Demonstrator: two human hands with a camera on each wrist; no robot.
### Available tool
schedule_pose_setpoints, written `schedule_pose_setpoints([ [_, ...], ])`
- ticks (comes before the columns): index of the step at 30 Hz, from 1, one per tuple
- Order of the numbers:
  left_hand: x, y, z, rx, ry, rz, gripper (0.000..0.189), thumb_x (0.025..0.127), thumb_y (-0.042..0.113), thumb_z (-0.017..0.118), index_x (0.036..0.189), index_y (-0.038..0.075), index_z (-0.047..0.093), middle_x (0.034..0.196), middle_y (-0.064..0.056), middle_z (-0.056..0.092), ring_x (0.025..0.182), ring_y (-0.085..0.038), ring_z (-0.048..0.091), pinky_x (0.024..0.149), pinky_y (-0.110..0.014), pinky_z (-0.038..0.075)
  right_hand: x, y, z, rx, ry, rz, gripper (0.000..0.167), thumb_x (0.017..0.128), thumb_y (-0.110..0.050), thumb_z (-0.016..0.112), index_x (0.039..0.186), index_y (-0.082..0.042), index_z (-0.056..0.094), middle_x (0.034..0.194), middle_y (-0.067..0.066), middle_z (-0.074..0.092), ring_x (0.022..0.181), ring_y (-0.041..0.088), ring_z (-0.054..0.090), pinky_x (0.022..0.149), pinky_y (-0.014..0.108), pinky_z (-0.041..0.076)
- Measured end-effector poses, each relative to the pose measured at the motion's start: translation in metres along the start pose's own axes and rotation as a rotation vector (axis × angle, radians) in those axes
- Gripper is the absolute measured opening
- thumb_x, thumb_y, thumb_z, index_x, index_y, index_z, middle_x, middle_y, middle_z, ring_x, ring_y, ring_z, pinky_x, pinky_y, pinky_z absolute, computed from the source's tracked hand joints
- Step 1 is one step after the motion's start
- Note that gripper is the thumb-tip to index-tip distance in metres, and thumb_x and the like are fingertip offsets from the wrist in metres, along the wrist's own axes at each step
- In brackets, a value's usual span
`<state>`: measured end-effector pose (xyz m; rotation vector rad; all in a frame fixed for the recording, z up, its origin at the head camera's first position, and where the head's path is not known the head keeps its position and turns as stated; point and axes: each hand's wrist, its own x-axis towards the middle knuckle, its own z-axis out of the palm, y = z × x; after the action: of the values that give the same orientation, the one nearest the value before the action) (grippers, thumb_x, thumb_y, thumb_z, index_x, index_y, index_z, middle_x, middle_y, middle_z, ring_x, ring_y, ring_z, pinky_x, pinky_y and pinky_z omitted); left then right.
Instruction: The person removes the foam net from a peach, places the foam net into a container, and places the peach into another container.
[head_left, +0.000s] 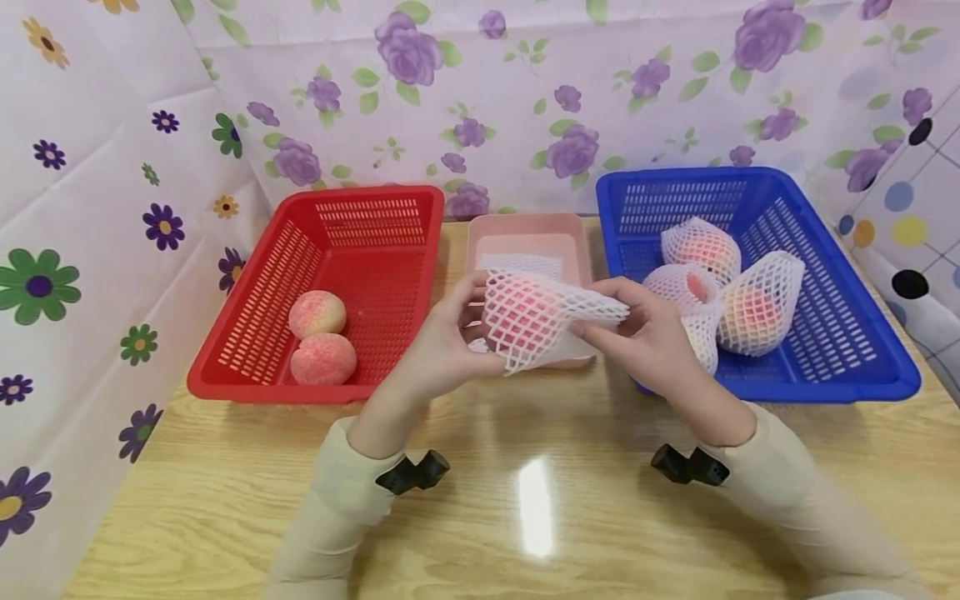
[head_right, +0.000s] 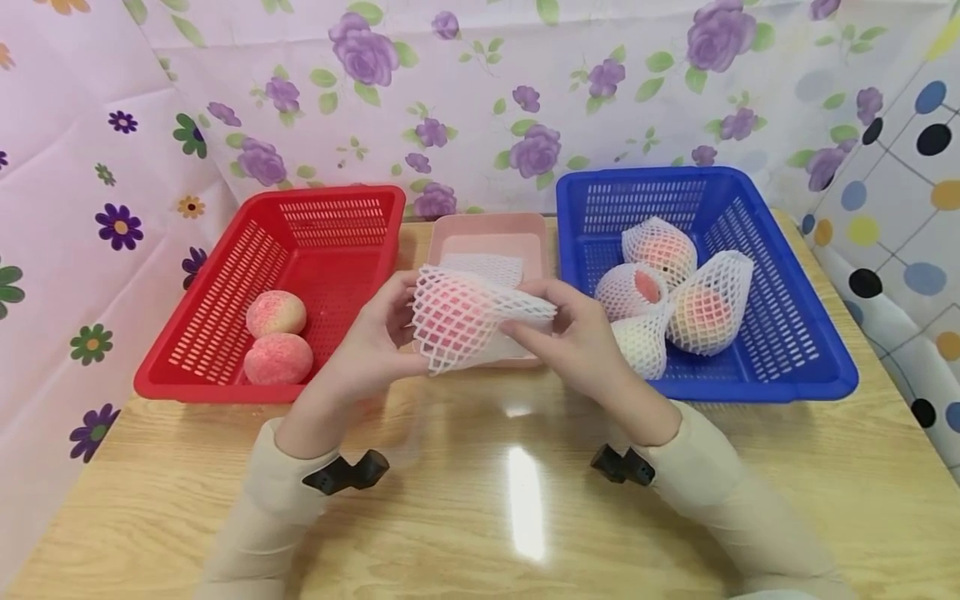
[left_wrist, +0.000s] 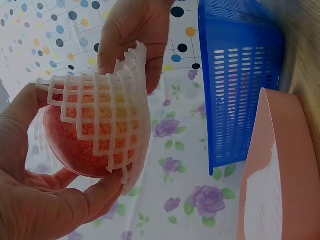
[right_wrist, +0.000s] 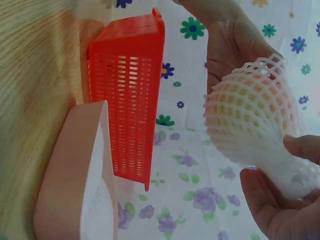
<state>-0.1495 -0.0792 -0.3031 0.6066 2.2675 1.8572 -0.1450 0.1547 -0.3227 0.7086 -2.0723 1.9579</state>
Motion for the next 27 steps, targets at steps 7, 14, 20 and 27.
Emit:
schedule_pose_setpoints([
  [7, -0.008, 0.01, -0.013, 0.017, 0.034, -0.009, 0.076, 0.067, -0.01, 0.073, 0.133, 0.005, 0.04, 0.122, -0.015, 0.05, 0.104, -0.025, 0.055, 0.092, -0.031, 0.051, 0.011, -0.022, 0.001, -0.248, -0.027, -0.043, 0.012, 0.077, 0.011, 0.07, 0.086, 0.005, 0.064, 0.079, -0.011, 0.061, 0.064, 0.004, 0.05, 0.053, 0.013, 0.045],
  [14, -0.017, 0.022, -0.032, 0.029, 0.063, 0.059, 0.073, 0.07, -0.011, 0.072, 0.134, 0.004, 0.039, 0.123, -0.015, 0.051, 0.103, -0.024, 0.055, 0.091, -0.024, 0.053, 0.028, -0.037, 0.007, -0.213, -0.065, -0.008, 0.01, 0.08, 0.008, 0.07, 0.088, 0.008, 0.066, 0.08, -0.01, 0.065, 0.064, 0.003, 0.06, 0.054, 0.015, 0.05],
  [20, -0.025, 0.031, -0.049, 0.074, 0.121, 0.077, 0.072, 0.072, -0.011, 0.07, 0.135, 0.004, 0.038, 0.122, -0.014, 0.051, 0.105, -0.022, 0.055, 0.091, -0.022, 0.052, 0.044, -0.045, 0.017, -0.291, -0.081, 0.014, 0.009, 0.083, -0.001, 0.071, 0.087, 0.005, 0.065, 0.079, -0.004, 0.06, 0.065, 0.005, 0.056, 0.057, 0.014, 0.049],
  [27, -0.03, 0.037, -0.073, 0.201, 0.191, -0.015, 0.07, 0.076, 0.002, 0.075, 0.134, 0.012, 0.038, 0.121, -0.007, 0.051, 0.107, -0.019, 0.054, 0.093, -0.031, 0.053, 0.07, -0.048, 0.028, -0.398, -0.131, 0.157, 0.013, 0.086, -0.012, 0.07, 0.087, 0.0, 0.066, 0.079, 0.002, 0.06, 0.065, 0.006, 0.054, 0.058, 0.016, 0.046],
])
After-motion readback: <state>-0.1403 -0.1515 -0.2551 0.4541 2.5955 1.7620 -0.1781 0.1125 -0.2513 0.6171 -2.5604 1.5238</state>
